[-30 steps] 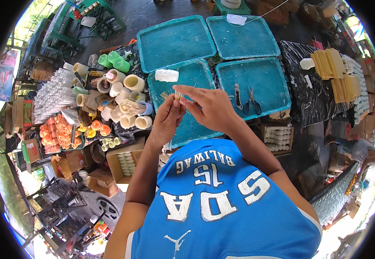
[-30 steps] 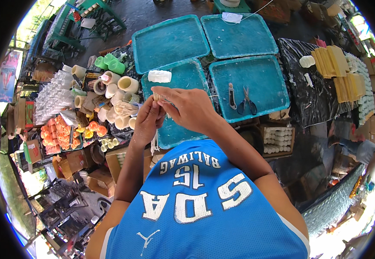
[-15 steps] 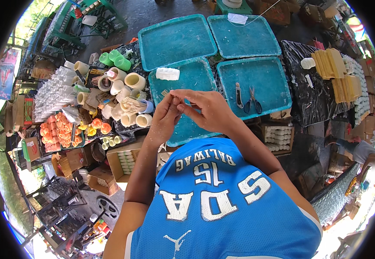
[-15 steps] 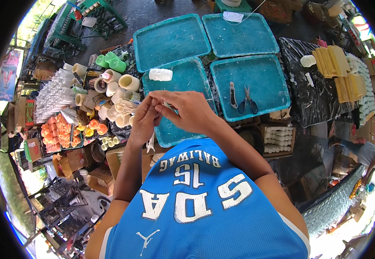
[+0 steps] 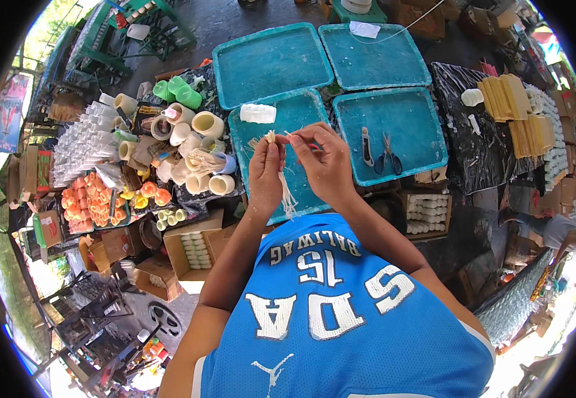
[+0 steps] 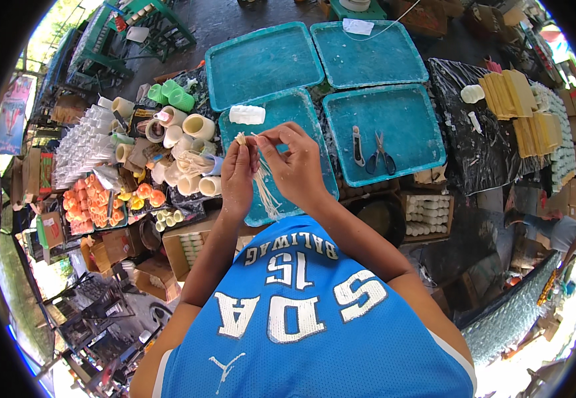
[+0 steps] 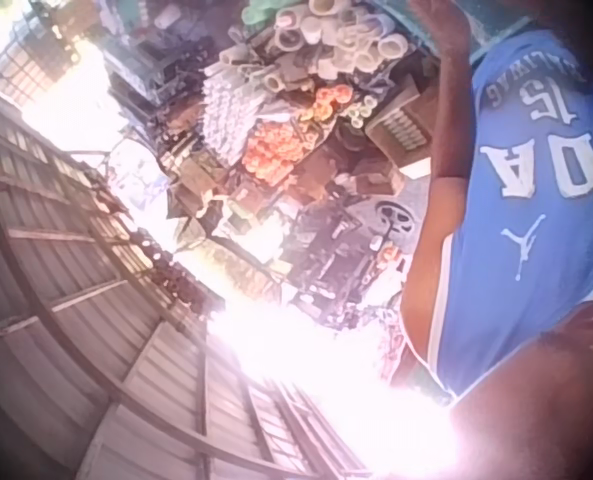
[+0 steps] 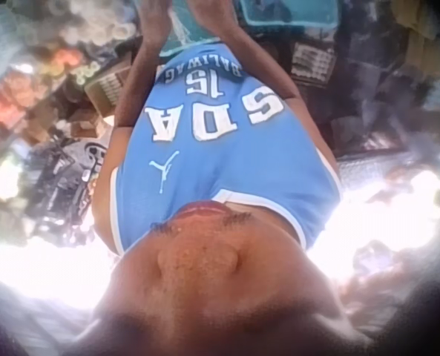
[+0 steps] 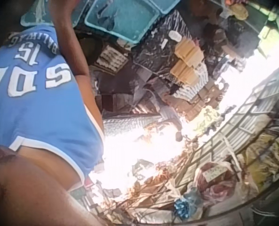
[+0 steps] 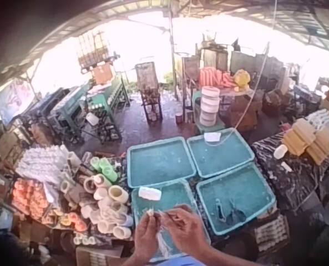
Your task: The person gathers thin sticks and white cylindrical foam pieces, then uses a knife to trim the sticks and a red tape dispenser to apply tape. The person inserts the trimmed sticks into the foam pieces and places the assembled units into a tray.
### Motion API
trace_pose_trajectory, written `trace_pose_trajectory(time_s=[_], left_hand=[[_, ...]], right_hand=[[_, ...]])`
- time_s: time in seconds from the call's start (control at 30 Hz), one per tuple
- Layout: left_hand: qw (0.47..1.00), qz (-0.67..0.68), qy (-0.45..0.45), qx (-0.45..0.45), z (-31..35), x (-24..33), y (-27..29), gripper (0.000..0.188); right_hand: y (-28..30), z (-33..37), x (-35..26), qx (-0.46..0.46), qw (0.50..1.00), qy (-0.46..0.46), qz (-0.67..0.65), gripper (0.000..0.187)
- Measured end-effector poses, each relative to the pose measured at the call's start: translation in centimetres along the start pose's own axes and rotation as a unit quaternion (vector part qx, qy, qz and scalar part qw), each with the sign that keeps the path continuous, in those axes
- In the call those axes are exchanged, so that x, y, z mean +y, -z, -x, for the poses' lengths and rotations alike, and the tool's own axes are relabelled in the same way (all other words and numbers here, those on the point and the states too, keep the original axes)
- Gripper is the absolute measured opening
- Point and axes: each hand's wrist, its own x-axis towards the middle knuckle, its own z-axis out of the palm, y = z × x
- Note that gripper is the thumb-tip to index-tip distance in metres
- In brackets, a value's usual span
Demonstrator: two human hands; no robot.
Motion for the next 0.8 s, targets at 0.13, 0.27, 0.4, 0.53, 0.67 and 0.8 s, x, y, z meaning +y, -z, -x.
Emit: trace_pose_trajectory(time_s=[0.13, 0.27, 0.4, 0.53, 0.67, 0.8], left_hand=[[0.996, -0.070, -0.045, 0.030, 0.4, -0.3, -1.1, 0.028], [0.986, -0.155, -0.035, 0.047, 0.6, -0.7, -0.5, 0.026], [0.986, -0.151, -0.051, 0.050, 0.6, 0.3, -1.5, 0.028], [0.990, -0.124, -0.049, 0.049, 0.6, 0.9, -2.1, 0.030], [0.998, -0.050, -0.023, 0.016, 0.6, 0.1, -1.4, 0.031], [0.999, -0.006, 0.038, -0.005, 0.8, -0.2, -0.4, 0.027]], right_hand=[[0.0, -0.2, 0.8, 0.004, 0.995, 0.052, 0.079, 0.014], [-0.3, 0.1, 0.8, -0.003, 0.998, -0.016, 0.052, 0.017], [-0.6, 0.1, 1.2, 0.008, 0.998, -0.050, 0.032, 0.020], [-0.8, -0.1, 1.6, 0.016, 0.997, -0.071, 0.005, 0.021], [-0.6, -0.5, 2.1, -0.014, 0.990, -0.122, -0.062, 0.020], [-0.5, -0.4, 2.1, -0.011, 0.990, -0.127, -0.062, 0.019]])
